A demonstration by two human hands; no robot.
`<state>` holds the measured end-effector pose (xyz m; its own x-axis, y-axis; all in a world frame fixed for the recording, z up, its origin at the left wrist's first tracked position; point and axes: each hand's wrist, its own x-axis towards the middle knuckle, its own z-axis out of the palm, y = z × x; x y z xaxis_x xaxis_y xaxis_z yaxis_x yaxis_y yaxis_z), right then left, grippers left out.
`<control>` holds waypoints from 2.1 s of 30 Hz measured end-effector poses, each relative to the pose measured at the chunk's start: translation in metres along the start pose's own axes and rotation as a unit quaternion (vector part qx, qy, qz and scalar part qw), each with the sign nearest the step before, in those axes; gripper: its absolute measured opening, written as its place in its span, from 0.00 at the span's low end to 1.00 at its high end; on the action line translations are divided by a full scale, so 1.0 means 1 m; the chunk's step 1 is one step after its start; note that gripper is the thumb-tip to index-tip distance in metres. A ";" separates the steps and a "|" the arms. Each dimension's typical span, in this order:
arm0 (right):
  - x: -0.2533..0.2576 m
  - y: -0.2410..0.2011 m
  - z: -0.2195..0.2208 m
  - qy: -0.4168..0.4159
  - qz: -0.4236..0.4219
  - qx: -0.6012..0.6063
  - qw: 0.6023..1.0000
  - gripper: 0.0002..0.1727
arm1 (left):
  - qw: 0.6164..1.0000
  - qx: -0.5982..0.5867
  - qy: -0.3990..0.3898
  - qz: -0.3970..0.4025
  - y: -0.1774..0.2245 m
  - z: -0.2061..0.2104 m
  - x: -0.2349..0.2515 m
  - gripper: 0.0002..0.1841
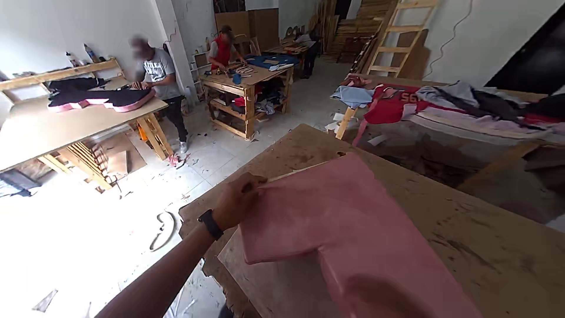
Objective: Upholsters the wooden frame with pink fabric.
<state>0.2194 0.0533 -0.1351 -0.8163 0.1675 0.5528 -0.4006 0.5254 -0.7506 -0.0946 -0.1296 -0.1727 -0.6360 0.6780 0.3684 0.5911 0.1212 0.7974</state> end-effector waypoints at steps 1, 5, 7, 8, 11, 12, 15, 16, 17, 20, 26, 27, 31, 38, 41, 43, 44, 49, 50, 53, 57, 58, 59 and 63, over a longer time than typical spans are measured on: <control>0.017 0.007 -0.015 0.051 0.006 -0.098 0.994 0.21 | 1.000 -0.004 0.000 0.005 -0.005 -0.002 -0.002 0.07; 0.025 0.050 -0.064 0.103 0.226 -0.304 0.920 0.38 | 0.995 -0.092 -0.029 -0.013 -0.053 -0.026 -0.005 0.19; 0.015 0.075 -0.076 0.121 0.303 -0.335 0.884 0.44 | 0.977 -0.208 -0.046 -0.011 -0.092 -0.013 -0.002 0.29; 0.016 0.087 -0.077 0.126 0.328 -0.347 0.870 0.46 | 0.968 -0.248 -0.045 -0.007 -0.105 0.003 -0.001 0.35; 0.050 0.133 -0.094 0.116 0.345 -0.421 0.831 0.51 | 0.934 -0.354 0.039 -0.028 -0.113 0.055 0.040 0.32; 0.062 0.152 -0.103 0.118 0.343 -0.451 0.815 0.51 | 0.925 -0.369 0.069 -0.056 -0.116 0.066 0.062 0.27; 0.071 0.186 -0.116 0.147 0.334 -0.476 0.800 0.47 | 0.921 -0.372 0.049 -0.108 -0.134 0.084 0.120 0.23; 0.066 0.186 -0.117 0.173 0.328 -0.466 0.803 0.43 | 0.919 -0.380 0.023 -0.101 -0.135 0.087 0.126 0.20; 0.063 0.182 -0.119 0.206 0.327 -0.447 0.806 0.38 | 0.917 -0.390 0.009 -0.083 -0.130 0.087 0.125 0.18; 0.069 0.177 -0.127 0.330 0.341 -0.365 0.801 0.30 | 0.922 -0.386 -0.009 -0.021 -0.104 0.070 0.095 0.19; 0.131 0.223 -0.186 0.373 0.221 -0.103 0.895 0.21 | 0.931 -0.345 -0.003 0.117 -0.032 0.085 -0.019 0.28; 0.143 0.232 -0.194 0.359 0.205 -0.096 0.905 0.20 | 0.935 -0.334 -0.033 0.113 -0.015 0.093 -0.040 0.29; 0.160 0.193 -0.191 0.325 0.119 -0.081 0.935 0.19 | 0.944 -0.202 -0.212 0.149 0.040 0.127 -0.095 0.30; -0.129 0.037 -0.101 0.502 0.020 -0.158 0.850 0.18 | 0.854 -0.001 -0.256 0.453 0.142 0.183 -0.034 0.14; -0.178 0.048 -0.001 0.565 0.051 -0.145 0.811 0.21 | 0.750 0.087 -0.409 0.513 0.165 0.224 0.005 0.14; -0.169 0.061 0.053 0.545 0.081 -0.121 0.825 0.34 | 0.701 0.072 -0.496 0.507 0.167 0.226 0.022 0.15; -0.160 0.064 0.069 0.542 0.085 -0.121 0.827 0.37 | 0.683 0.062 -0.527 0.501 0.168 0.220 0.028 0.18; -0.123 0.083 0.091 0.626 0.001 -0.141 0.767 0.13 | 0.662 0.031 -0.502 0.556 0.143 0.215 0.038 0.10; -0.122 0.089 0.088 0.646 -0.021 -0.144 0.749 0.11 | 0.668 0.012 -0.484 0.565 0.140 0.220 0.038 0.09; -0.121 0.099 0.089 0.670 -0.023 -0.160 0.725 0.12 | 0.696 0.007 -0.449 0.559 0.135 0.222 0.030 0.09; -0.120 0.103 0.095 0.676 -0.006 -0.182 0.714 0.10 | 0.723 0.009 -0.416 0.551 0.134 0.229 0.021 0.12; -0.119 0.105 0.096 0.695 -0.007 -0.173 0.698 0.08 | 0.709 0.008 -0.415 0.570 0.133 0.232 0.022 0.12; -0.117 0.105 0.095 0.713 -0.013 -0.154 0.684 0.10 | 0.692 0.007 -0.415 0.590 0.132 0.236 0.024 0.12; -0.093 0.108 0.083 0.796 -0.074 -0.087 0.595 0.11 | 0.667 0.006 -0.422 0.614 0.131 0.245 0.028 0.17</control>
<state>0.2174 0.0252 -0.2972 0.7057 0.6131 0.3551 -0.2569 0.6885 -0.6782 0.0871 0.0831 -0.1749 0.8342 0.4373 0.3359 0.4165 -0.8989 0.1357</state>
